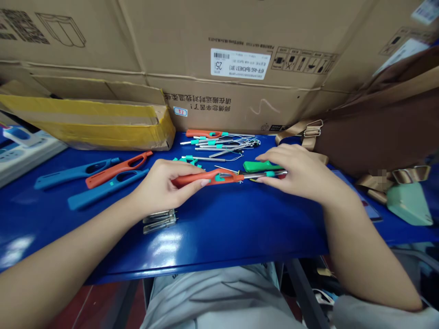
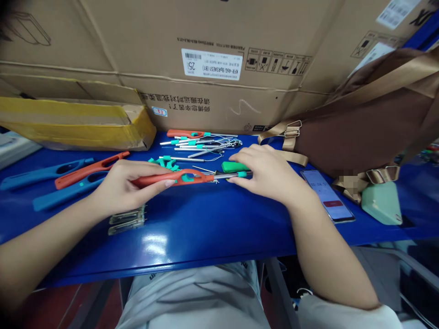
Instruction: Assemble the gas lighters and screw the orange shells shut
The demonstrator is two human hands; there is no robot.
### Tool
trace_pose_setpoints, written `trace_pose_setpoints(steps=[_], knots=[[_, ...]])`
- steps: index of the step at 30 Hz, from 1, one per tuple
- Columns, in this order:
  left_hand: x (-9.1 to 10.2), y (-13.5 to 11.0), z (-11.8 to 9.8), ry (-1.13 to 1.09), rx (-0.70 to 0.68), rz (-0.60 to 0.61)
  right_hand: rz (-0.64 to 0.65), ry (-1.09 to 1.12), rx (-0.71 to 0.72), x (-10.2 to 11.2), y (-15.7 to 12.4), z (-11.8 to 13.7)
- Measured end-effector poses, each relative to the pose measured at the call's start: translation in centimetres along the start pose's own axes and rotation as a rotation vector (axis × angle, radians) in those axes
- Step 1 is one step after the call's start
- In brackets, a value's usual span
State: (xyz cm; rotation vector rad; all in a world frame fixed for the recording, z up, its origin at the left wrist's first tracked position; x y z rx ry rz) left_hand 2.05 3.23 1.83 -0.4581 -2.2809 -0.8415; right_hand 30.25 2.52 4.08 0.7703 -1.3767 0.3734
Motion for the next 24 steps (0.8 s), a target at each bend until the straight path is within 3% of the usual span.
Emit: trace_pose_setpoints(steps=[4,8,11,19,24], knots=[[-0.1,0.2,0.9,-0.075,0.149,0.021,0.04,0.15,0.038,0.3,-0.4,-1.4],[-0.2,0.4,1.2,-0.255,0.339,0.048,0.078,0.166,0.038,0.1,-0.3,-1.1],[-0.1,0.4,1.3,-0.302,0.399,0.051,0.119,0.215,0.028,-0.2,0.0,-0.6],[-0.9,0.1,1.1,-0.164,0.215,0.074,0.369,0.426,-0.011,-1.9,0.1,0.7],[-1.2,-0.1,0.2,-0.103,0.076,0.087,0.402,0.383,0.013,-3.1,0.5,2.6]])
Point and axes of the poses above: each hand's wrist, its own y-axis towards the middle knuckle, its own x-axis out of the back of the hand, z = x × y, the point moved 4 cm from there along y, towards the middle knuckle, and after that the axes turned 5 degrees about x, right-handed, at the moved point
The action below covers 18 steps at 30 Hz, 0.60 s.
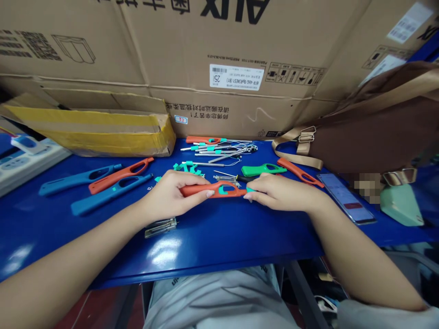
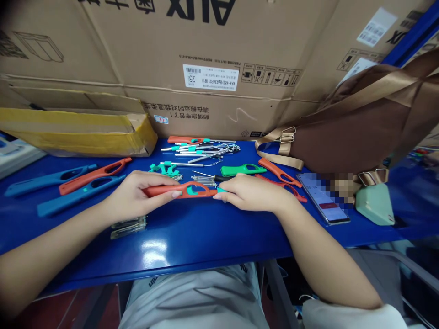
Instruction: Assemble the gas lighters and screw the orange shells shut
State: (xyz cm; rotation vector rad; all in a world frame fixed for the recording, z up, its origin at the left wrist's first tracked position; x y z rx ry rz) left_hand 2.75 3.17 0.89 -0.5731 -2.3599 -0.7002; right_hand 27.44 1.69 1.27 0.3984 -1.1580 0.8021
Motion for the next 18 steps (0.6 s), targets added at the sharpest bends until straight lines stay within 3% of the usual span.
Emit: trace_pose_setpoints(steps=[10,18], knots=[[0.8,0.4,1.0,-0.158,0.259,-0.052,-0.266,-0.16,0.125,0.1,0.7,0.4],[0.0,0.1,1.0,-0.13,0.235,-0.036,-0.274,-0.289,0.174,-1.9,1.9,0.6]])
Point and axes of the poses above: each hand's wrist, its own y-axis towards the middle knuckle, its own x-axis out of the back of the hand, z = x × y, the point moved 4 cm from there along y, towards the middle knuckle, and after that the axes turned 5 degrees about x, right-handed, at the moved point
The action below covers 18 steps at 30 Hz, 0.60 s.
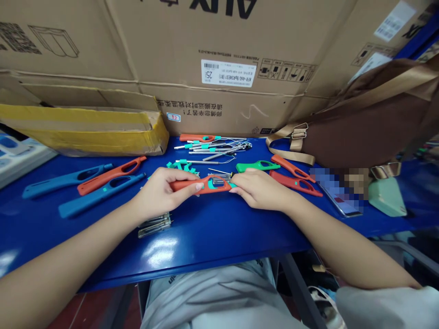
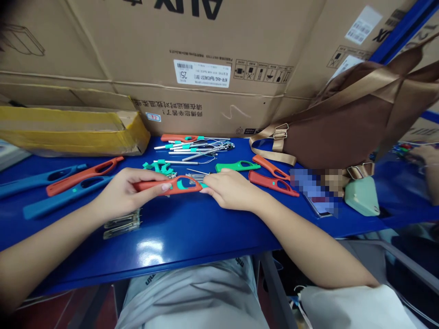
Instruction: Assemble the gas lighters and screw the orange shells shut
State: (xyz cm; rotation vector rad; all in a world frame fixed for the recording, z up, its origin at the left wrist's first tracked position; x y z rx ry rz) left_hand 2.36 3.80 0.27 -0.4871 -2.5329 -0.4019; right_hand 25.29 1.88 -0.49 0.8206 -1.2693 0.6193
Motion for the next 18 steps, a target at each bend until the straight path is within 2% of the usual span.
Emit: trace_pose_setpoints(steps=[9,15,18], knots=[[-0.7,-0.2,-0.3,-0.159,0.098,0.044,-0.095,-0.035,0.051,0.5,-0.5,0.6],[-0.4,-0.7,-1.3,-0.038,-0.041,-0.002,-0.147,-0.071,0.086,0.7,-0.6,0.9],[-0.3,-0.7,-1.5,-0.012,-0.068,-0.006,-0.192,-0.105,0.076,1.2,-0.7,0.8]])
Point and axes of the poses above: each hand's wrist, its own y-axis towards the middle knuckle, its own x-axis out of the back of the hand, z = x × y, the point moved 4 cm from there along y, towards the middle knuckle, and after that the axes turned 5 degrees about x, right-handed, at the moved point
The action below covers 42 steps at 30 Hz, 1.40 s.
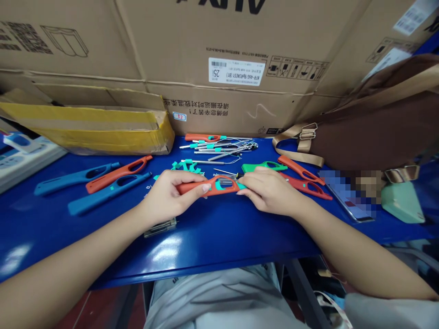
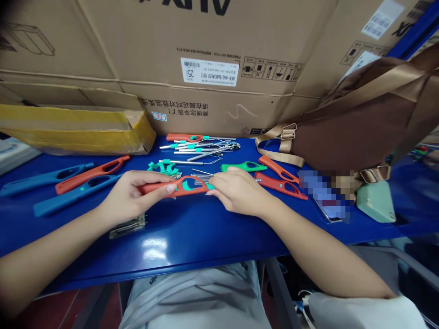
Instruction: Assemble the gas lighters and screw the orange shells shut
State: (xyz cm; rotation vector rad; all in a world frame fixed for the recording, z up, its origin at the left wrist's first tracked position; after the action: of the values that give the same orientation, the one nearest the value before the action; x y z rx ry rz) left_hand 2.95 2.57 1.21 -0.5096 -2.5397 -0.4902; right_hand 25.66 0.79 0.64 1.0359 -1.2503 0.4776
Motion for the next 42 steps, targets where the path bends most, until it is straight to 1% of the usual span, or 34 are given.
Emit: trace_pose_setpoints(steps=[5,9,10,12,15,17,19,21,24,26,27,30,34,37,39,41,42], knots=[[0.0,-0.1,-0.5,0.086,-0.084,-0.055,-0.06,0.001,-0.027,1.0,-0.3,-0.6],[-0.2,-0.3,-0.3,0.04,-0.054,-0.048,-0.157,-0.015,0.049,1.3,-0.5,-0.6],[-0.3,-0.3,-0.2,0.033,-0.042,-0.04,-0.164,-0.012,0.054,1.3,-0.5,-0.5],[-0.3,-0.1,-0.1,0.052,-0.034,-0.023,-0.104,0.032,0.01,1.2,-0.4,-0.4],[0.0,0.1,-0.1,0.077,-0.04,-0.039,0.099,0.13,-0.146,1.0,-0.5,-0.6],[0.4,0.2,-0.2,0.046,-0.056,-0.068,0.173,0.12,-0.218,1.4,-0.7,-0.9],[0.8,0.1,-0.6,-0.007,-0.09,-0.084,0.199,0.093,-0.218,1.7,-0.8,-1.2],[0.8,-0.1,-1.0,-0.037,-0.147,-0.078,0.192,0.085,-0.168,1.9,-0.8,-1.3],[0.3,-0.5,-1.4,-0.028,-0.195,-0.041,0.104,0.12,-0.07,1.9,-0.5,-0.7],[-0.2,-0.6,-1.4,-0.034,-0.176,-0.004,0.032,0.16,-0.019,1.8,-0.2,0.2],[-0.5,-0.6,-1.3,-0.045,-0.153,0.017,0.011,0.187,0.001,1.6,0.0,0.6],[-1.2,-0.6,-0.9,-0.135,-0.03,0.102,-0.052,0.283,-0.011,1.0,0.2,1.3],[-1.9,-0.4,-0.5,-0.336,0.152,0.214,-0.114,0.346,-0.084,0.7,0.2,0.8],[-2.0,-0.4,-0.3,-0.387,0.212,0.252,-0.102,0.402,-0.14,0.7,0.3,0.2],[-2.0,-0.3,-0.1,-0.374,0.216,0.264,-0.054,0.446,-0.17,0.7,0.4,0.0],[-1.9,-0.2,0.0,-0.301,0.173,0.296,0.002,0.469,-0.202,0.6,0.5,-0.3],[-1.8,-0.2,-0.1,-0.246,0.124,0.311,0.017,0.465,-0.223,0.6,0.5,-0.6]])
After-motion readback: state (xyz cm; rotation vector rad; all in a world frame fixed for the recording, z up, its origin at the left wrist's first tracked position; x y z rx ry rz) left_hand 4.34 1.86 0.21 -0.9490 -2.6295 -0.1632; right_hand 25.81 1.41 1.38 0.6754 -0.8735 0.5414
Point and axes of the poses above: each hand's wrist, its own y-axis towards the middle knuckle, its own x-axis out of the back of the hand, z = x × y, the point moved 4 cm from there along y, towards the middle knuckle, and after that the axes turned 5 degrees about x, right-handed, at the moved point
